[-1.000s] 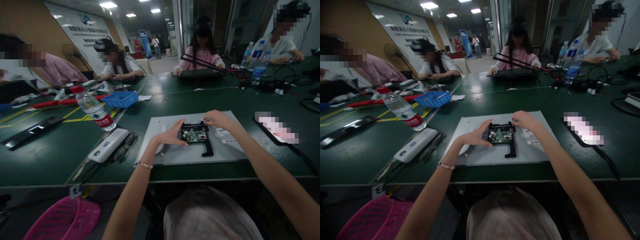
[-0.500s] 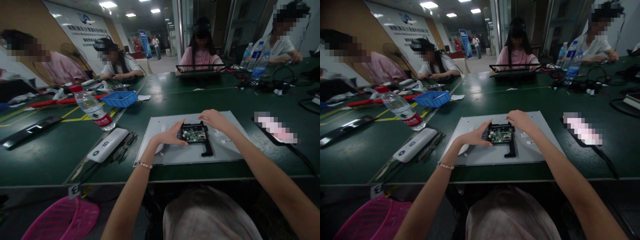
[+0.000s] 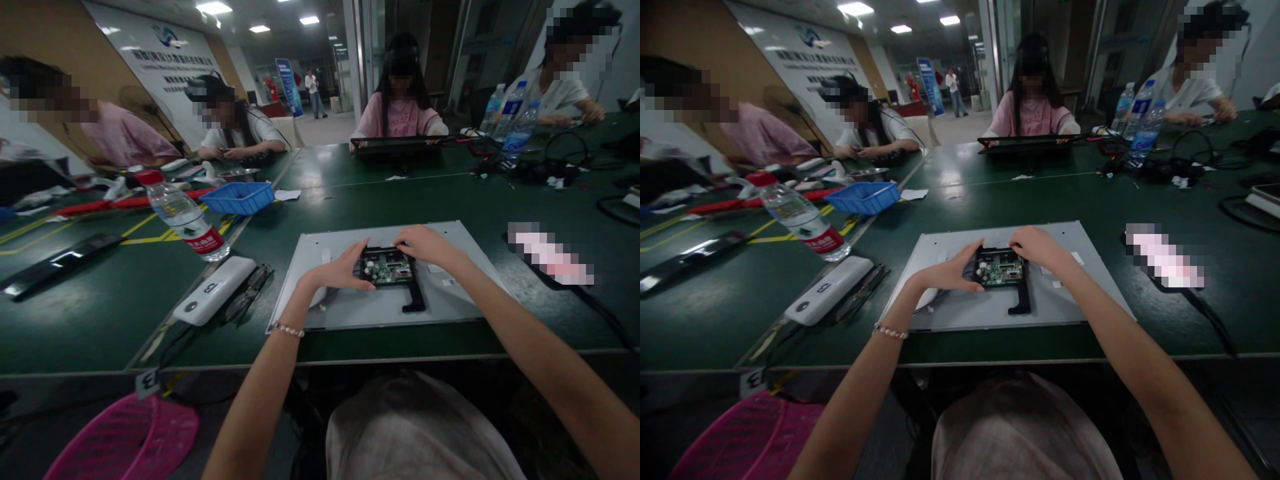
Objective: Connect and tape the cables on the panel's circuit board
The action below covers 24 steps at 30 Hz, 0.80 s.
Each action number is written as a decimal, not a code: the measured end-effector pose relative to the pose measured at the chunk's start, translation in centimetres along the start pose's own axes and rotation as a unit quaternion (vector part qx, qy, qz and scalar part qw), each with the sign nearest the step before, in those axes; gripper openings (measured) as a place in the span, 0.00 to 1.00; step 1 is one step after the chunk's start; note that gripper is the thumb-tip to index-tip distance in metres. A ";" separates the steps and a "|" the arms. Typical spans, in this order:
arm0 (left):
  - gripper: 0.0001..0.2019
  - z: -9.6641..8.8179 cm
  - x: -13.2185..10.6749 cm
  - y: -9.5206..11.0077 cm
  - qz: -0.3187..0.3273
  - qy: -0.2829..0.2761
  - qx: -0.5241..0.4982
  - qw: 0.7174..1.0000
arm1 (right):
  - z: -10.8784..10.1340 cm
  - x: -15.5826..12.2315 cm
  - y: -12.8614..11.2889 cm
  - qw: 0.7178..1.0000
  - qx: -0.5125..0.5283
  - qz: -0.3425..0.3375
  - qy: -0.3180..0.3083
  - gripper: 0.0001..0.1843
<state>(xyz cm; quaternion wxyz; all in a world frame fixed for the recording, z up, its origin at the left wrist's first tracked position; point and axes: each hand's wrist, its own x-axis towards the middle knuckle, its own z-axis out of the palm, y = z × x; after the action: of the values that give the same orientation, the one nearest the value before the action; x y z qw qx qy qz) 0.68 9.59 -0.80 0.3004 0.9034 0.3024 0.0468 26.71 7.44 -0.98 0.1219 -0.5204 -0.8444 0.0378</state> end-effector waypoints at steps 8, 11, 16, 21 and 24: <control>0.60 0.0 0.0 0.0 0.000 -0.001 -0.004 1.000 | -0.3 -0.2 -0.4 0.999 -0.010 0.017 0.035 0.14; 0.60 0.0 0.0 0.1 -0.002 0.000 -0.002 1.000 | -0.2 -0.2 0.0 1.000 0.007 -0.003 0.017 0.14; 0.60 -0.1 -0.1 0.2 -0.004 -0.001 -0.005 1.000 | -0.1 -0.2 0.2 1.000 0.025 -0.002 0.008 0.14; 0.60 -0.1 -0.1 0.2 -0.007 -0.005 -0.005 1.000 | -0.1 -0.2 -0.1 1.000 0.001 0.003 0.014 0.14; 0.60 -0.1 -0.1 0.2 -0.006 -0.003 0.000 1.000 | 0.0 -0.1 -0.2 1.000 -0.014 0.006 0.011 0.14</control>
<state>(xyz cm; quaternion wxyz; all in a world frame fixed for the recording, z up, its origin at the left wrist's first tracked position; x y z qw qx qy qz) 0.72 9.44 -0.57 0.3014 0.9018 0.3069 0.0420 26.52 7.27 -0.99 0.1239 -0.5271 -0.8404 0.0212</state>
